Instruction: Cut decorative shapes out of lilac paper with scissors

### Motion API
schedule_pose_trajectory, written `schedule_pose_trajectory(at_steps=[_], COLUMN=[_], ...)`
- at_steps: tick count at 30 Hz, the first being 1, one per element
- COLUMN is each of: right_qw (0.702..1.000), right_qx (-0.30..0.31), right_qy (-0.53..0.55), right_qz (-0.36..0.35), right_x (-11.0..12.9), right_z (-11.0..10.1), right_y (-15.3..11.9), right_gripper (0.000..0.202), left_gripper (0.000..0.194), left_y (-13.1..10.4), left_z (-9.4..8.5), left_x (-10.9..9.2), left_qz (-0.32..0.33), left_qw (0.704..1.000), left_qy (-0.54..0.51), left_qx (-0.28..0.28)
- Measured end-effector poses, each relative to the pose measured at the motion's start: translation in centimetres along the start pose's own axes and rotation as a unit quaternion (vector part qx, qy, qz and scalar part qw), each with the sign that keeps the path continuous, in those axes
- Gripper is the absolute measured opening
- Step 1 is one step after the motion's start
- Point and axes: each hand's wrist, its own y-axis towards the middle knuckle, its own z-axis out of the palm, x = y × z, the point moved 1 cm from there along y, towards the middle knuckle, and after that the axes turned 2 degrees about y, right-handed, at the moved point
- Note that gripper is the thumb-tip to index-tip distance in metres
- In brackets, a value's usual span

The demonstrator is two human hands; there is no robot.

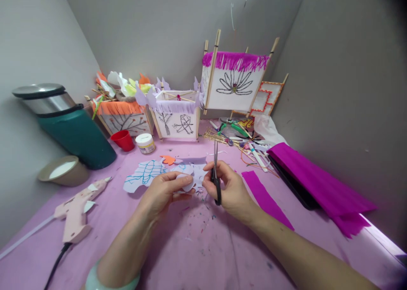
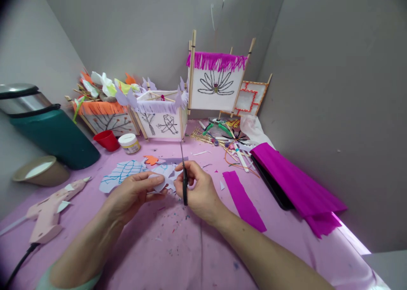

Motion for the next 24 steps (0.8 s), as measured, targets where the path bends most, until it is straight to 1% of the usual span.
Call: schedule_pose_trajectory(at_steps=[3,7,10,13,15,17,20,22,24], right_qw=[1.000,0.997,0.994,0.993,0.994,0.998,1.000,0.997,0.992], right_qx=[0.006,0.022,0.030,0.030,0.027,0.016,-0.013,-0.033,-0.044], right_qy=[0.008,0.061,0.095,0.100,0.090,0.064,-0.001,-0.048,-0.086], right_qz=[0.003,0.033,0.055,0.061,0.049,0.022,-0.027,-0.057,-0.082], right_x=[-0.07,-0.31,-0.33,-0.32,-0.32,-0.26,0.00,0.23,0.42], right_z=[-0.05,-0.04,-0.02,-0.05,-0.14,-0.28,-0.48,-0.54,-0.58], right_y=[0.01,0.16,0.26,0.31,0.30,0.25,0.05,-0.12,-0.28], right_gripper=[0.025,0.026,0.027,0.026,0.026,0.026,0.025,0.023,0.021], left_gripper=[0.019,0.015,0.012,0.011,0.013,0.014,0.016,0.017,0.018], left_y=[0.00,-0.04,-0.02,0.05,0.07,0.02,-0.20,-0.34,-0.39], left_z=[-0.02,0.27,0.44,0.35,0.20,0.06,-0.06,-0.08,-0.10], left_x=[0.07,0.04,-0.02,0.05,0.12,0.09,-0.18,-0.36,-0.42], left_qz=[0.002,-0.025,-0.036,-0.023,-0.001,0.036,0.095,0.107,0.095], left_qw=[1.000,0.999,0.998,0.999,1.000,0.999,0.991,0.983,0.982], left_qy=[-0.001,-0.040,-0.047,-0.035,-0.017,0.013,0.093,0.142,0.157], left_qx=[-0.002,0.005,-0.005,-0.015,-0.009,-0.003,-0.021,-0.044,-0.054])
